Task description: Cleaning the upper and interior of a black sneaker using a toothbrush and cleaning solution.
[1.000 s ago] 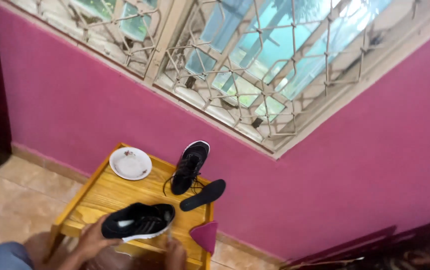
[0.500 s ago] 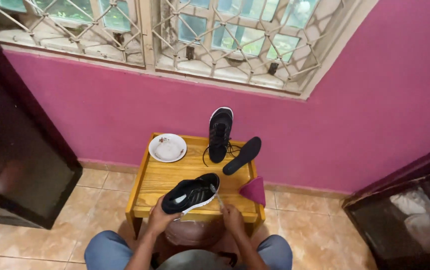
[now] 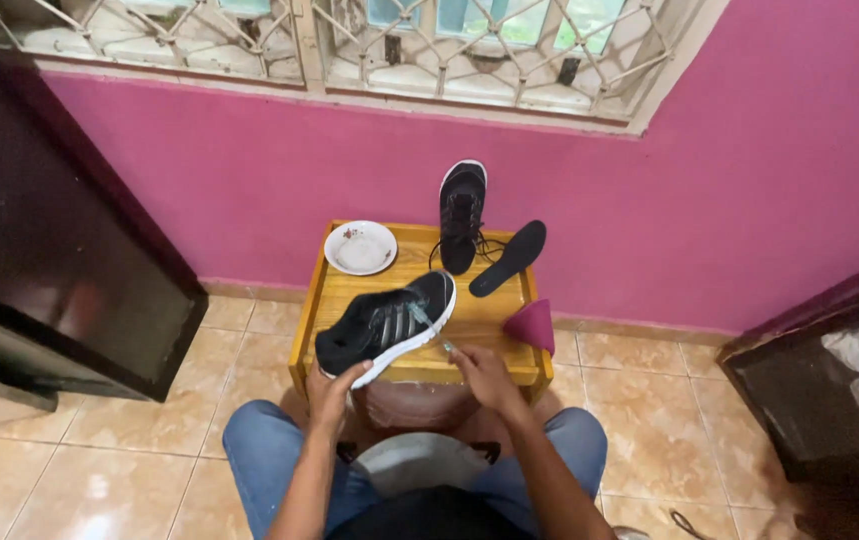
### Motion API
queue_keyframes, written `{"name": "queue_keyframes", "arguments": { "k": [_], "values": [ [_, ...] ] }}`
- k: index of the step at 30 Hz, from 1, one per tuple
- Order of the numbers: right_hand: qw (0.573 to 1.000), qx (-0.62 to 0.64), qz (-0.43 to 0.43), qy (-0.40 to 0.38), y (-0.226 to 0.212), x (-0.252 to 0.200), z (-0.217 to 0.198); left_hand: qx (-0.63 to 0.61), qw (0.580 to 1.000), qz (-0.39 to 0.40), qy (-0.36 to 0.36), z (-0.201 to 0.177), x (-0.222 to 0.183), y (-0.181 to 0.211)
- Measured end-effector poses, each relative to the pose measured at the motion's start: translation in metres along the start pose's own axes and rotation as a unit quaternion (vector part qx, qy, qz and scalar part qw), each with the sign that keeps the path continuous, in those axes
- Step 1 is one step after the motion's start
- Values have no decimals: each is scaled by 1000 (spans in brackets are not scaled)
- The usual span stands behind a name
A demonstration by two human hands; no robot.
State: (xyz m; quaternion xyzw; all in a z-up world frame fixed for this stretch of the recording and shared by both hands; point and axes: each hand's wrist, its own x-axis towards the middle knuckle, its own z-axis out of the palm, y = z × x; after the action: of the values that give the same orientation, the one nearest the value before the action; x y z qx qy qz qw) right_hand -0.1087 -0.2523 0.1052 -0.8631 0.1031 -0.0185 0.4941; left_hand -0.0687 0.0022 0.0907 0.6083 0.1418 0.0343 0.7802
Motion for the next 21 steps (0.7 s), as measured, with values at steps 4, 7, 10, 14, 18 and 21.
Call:
{"name": "queue_keyframes", "arguments": {
  "k": [4,7,10,14,18,21],
  "values": [
    [996,-26,-11,90,-49,-17,-34,-24,999,42,-13,7,-21,58],
    [996,-47,-40,67,-80,-33,-53,43,994,103,4,10,-26,79],
    [993,-53,-85,54,-90,-42,-64,-15,994,109,3,11,-26,80],
    [990,-39,-98,90,-91,-50,-68,-23,991,134,-8,9,-30,83],
    [983,-20,-145,106,-122,-61,-82,-13,991,130,-2,11,-46,104],
    [983,-59,-113,129,-104,-59,-82,-47,987,153,-18,21,-51,105]
  ]
}}
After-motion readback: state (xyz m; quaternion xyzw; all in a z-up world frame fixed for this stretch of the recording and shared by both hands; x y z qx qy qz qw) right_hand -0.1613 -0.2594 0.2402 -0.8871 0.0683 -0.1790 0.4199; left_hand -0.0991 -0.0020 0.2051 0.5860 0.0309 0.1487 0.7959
